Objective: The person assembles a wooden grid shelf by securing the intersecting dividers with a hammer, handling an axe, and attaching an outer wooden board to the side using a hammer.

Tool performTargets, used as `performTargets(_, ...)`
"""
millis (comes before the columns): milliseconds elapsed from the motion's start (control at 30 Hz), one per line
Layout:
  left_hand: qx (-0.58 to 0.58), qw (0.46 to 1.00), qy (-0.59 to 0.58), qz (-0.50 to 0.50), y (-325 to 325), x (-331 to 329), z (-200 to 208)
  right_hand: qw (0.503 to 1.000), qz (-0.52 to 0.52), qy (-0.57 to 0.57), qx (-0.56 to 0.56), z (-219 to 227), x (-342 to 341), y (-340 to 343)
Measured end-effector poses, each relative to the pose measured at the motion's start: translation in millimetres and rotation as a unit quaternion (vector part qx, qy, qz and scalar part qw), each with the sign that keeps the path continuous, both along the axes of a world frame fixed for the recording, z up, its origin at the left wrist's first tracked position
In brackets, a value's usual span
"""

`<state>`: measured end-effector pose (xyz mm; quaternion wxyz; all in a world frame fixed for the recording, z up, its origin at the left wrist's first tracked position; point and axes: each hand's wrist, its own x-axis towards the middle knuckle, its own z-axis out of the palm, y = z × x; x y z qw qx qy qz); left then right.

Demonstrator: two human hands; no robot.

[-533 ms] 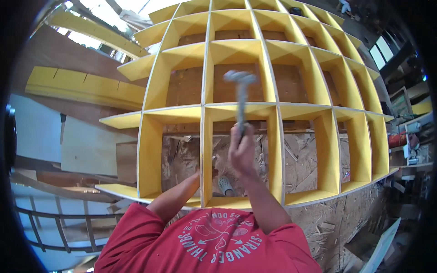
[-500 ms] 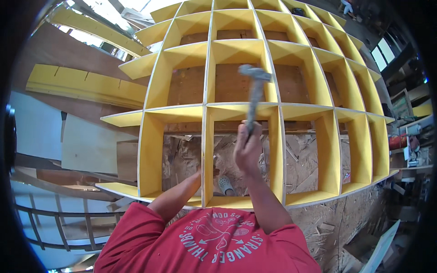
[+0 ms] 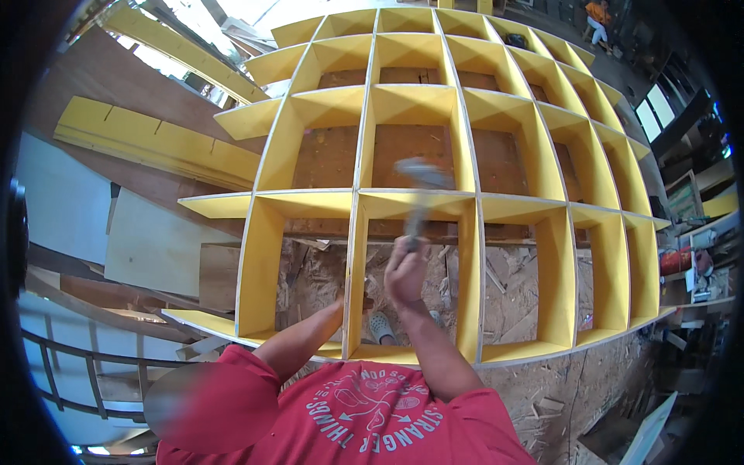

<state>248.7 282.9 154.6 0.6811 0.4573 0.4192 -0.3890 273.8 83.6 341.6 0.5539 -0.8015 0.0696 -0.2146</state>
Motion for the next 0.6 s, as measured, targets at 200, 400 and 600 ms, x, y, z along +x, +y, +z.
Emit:
performTargets(200,0.054,0.998,-0.037,0.025,-3.2,-4.4,10.1,1.000,0.022,0.010,-0.003,71.2,-2.1,-8.2)
performTargets(400,0.057,0.998,0.000,0.006,-14.2,1.7,5.7,0.994,-0.022,0.008,-0.104,-10.9,1.4,3.6)
performTargets(600,0.076,0.996,-0.049,-0.002,-11.2,-2.6,-16.5,0.999,0.030,-0.010,-0.024,77.1,8.0,-4.1)
